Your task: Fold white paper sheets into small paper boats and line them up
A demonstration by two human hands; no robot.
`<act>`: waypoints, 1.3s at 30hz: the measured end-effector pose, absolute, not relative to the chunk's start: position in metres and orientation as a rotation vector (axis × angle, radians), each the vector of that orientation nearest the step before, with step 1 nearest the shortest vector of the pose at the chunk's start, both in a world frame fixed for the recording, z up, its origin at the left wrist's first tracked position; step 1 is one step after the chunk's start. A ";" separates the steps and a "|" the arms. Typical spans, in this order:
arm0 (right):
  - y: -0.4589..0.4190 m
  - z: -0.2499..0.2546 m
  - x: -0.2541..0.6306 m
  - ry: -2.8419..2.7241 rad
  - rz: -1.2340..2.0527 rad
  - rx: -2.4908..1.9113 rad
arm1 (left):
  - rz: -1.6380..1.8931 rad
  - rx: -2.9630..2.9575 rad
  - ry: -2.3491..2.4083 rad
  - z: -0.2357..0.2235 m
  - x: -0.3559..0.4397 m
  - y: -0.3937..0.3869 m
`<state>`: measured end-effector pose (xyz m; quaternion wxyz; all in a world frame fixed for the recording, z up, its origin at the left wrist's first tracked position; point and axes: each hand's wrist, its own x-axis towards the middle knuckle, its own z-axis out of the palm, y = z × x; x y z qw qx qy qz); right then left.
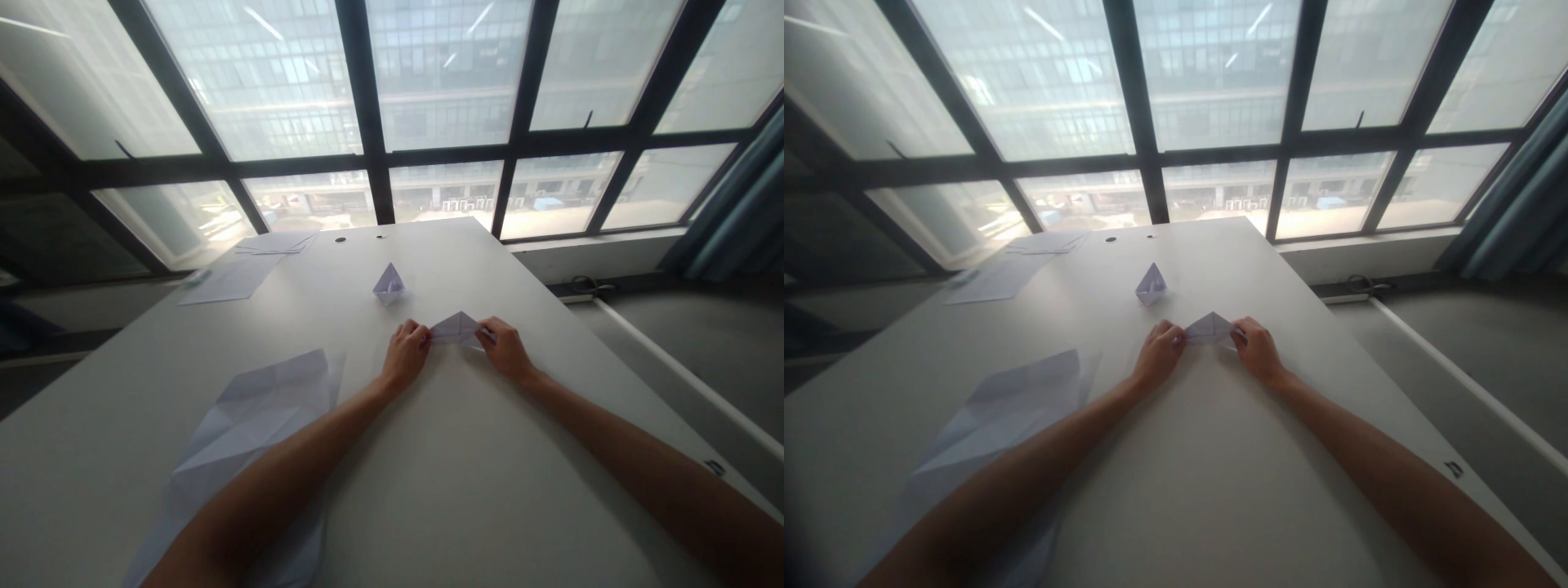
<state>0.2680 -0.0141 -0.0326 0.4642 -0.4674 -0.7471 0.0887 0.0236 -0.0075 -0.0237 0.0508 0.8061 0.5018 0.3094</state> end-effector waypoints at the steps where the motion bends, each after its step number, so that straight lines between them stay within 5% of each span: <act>1: -0.014 -0.032 0.268 -1.836 0.220 -1.150 | 0.926 2.461 1.524 -0.024 0.024 -0.007; 39: -0.018 -0.028 0.267 -1.849 0.239 -1.128 | 1.042 2.165 1.457 -0.027 0.021 -0.003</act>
